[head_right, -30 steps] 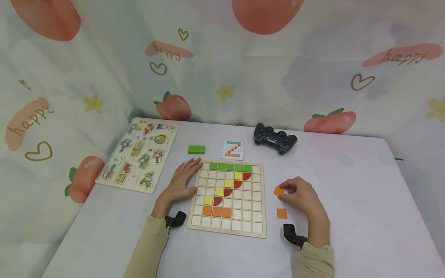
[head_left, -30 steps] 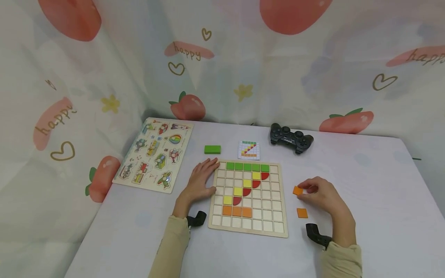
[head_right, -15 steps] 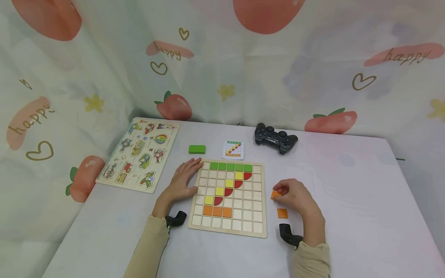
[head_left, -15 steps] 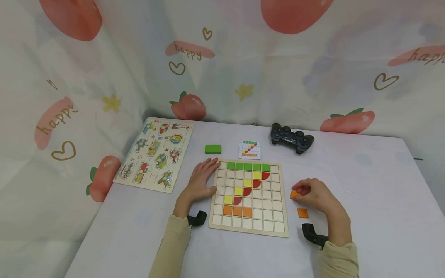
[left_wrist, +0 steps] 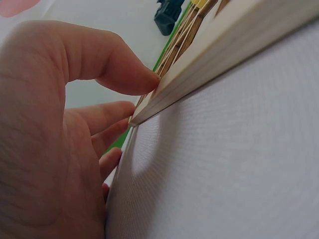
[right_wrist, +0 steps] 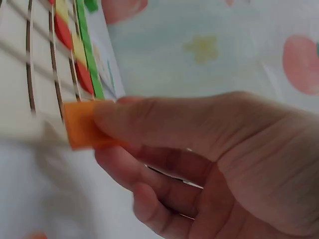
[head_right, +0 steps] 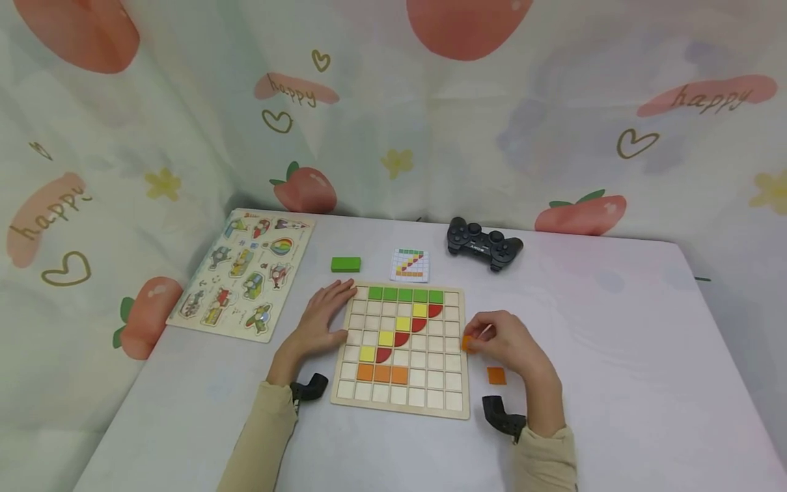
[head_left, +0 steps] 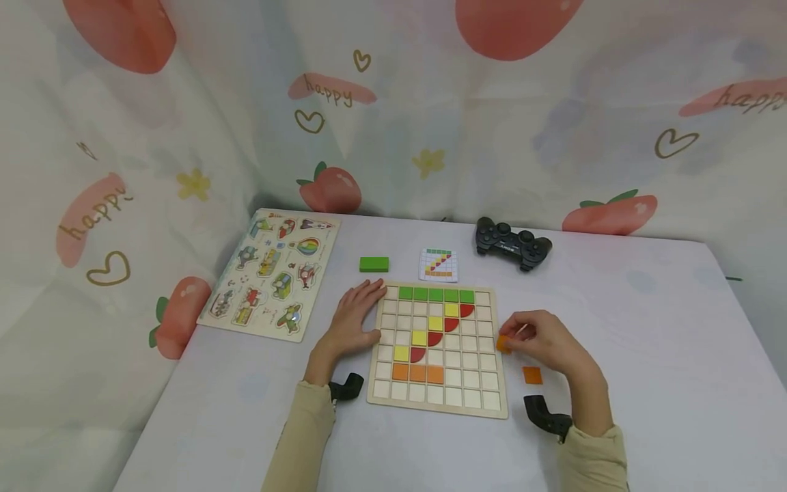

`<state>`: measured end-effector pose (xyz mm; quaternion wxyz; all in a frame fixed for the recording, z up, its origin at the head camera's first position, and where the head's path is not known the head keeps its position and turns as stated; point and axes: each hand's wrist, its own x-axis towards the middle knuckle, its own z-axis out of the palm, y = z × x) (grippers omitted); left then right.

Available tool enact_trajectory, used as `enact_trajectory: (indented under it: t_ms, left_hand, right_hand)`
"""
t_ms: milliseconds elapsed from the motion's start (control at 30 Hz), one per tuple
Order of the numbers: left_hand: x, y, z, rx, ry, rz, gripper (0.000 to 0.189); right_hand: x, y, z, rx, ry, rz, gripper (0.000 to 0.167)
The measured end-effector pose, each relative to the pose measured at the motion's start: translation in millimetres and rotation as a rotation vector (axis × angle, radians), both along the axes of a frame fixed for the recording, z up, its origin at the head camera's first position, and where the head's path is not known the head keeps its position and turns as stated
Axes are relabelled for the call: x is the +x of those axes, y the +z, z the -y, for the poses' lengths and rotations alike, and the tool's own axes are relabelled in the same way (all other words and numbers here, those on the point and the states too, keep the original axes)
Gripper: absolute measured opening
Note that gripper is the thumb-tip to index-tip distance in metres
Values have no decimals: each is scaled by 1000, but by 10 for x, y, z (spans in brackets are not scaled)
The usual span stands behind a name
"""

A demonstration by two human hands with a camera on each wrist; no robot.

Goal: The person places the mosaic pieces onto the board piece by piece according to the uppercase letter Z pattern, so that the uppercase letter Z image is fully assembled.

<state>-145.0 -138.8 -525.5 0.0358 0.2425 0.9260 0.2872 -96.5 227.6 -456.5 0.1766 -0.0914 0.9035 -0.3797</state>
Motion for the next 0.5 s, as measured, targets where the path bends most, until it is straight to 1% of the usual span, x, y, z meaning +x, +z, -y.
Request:
enact_trajectory:
  t_ms: [67,133,233,300,367,500]
  left_hand:
    - [5,5,7,1,5,-4,85]
    - [7,7,11,7,7,-5,85]
    - [-1,6,4,10,2,-3,85]
    - [-10,2,-7,8,-2,2,85]
    - [-12,-3,-5,0,-3,2,85]
    - [-8,2,-1,-5,-2,6,85]
  right_hand:
    - [-15,-8,138,-74,79,5,12]
    - [-20,-34,288,-135,164,30,12]
    - [-13,-67,485,-183,268,40,8]
    - [0,-80,578,-174,304,29,7]
    - [15,-91,652,-140,320,10,9]
    - [43,-91,734,-79,306,8,13]
